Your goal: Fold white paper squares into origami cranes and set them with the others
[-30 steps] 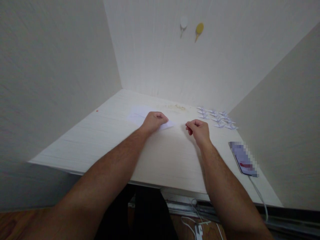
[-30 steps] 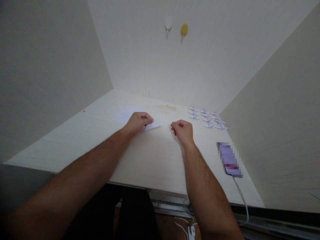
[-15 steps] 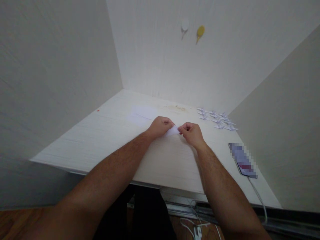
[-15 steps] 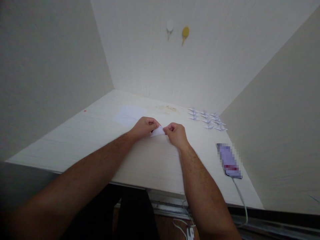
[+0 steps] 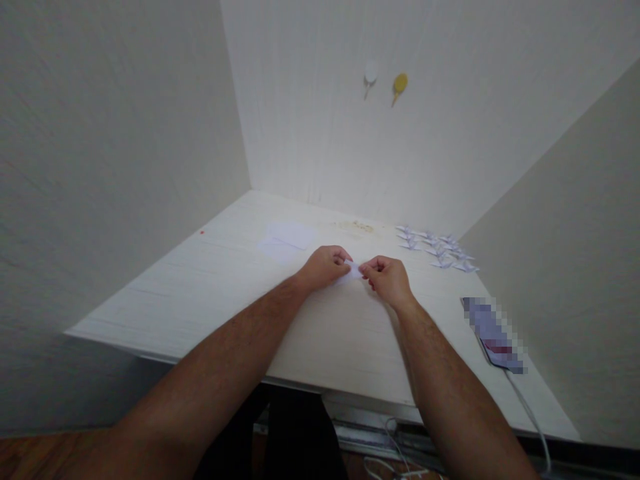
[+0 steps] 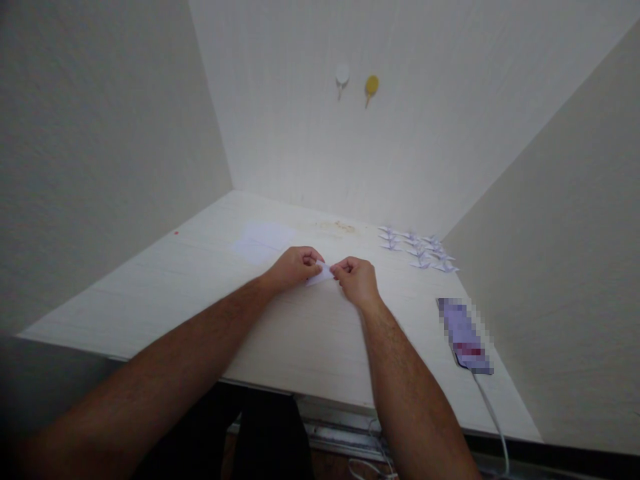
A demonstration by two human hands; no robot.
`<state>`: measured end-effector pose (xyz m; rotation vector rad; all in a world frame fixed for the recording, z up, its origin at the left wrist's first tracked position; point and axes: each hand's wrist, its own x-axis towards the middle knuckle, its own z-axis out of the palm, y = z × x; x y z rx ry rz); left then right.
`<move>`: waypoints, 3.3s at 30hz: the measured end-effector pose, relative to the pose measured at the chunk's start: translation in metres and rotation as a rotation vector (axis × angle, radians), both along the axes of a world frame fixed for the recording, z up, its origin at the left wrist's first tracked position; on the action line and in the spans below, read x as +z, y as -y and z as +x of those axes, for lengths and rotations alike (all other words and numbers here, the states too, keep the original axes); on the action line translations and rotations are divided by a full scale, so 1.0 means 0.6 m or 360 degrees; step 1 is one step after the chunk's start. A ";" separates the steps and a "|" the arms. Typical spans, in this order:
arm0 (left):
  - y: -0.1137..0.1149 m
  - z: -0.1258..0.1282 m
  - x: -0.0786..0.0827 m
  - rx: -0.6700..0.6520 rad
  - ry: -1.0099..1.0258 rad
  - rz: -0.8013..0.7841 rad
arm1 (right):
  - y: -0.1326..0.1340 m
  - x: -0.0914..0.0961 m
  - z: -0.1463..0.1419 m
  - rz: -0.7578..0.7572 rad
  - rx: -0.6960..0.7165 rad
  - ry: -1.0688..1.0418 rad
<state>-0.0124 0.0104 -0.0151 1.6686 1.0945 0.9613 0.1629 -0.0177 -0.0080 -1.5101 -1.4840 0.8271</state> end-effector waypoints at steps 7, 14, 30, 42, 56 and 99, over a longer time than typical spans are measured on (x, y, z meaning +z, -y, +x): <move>0.002 0.003 0.000 -0.0019 0.0030 -0.0091 | -0.002 -0.005 0.006 0.0166 0.0026 0.0157; 0.003 0.003 0.011 0.0149 -0.0057 -0.0033 | -0.002 -0.007 0.003 0.0188 0.0065 0.0128; 0.005 0.003 0.008 0.0043 0.0369 -0.0212 | 0.009 0.012 -0.009 0.0173 -0.0064 -0.0342; 0.000 -0.001 -0.002 -0.0047 0.0745 -0.0372 | 0.004 -0.008 -0.012 0.0151 0.0404 -0.0570; 0.009 0.007 0.003 -0.0034 0.0678 -0.0399 | 0.008 -0.001 -0.021 0.0204 0.0245 -0.0375; 0.021 0.016 0.010 -0.0058 0.0454 -0.0132 | 0.011 -0.002 -0.021 0.0505 -0.0272 0.0486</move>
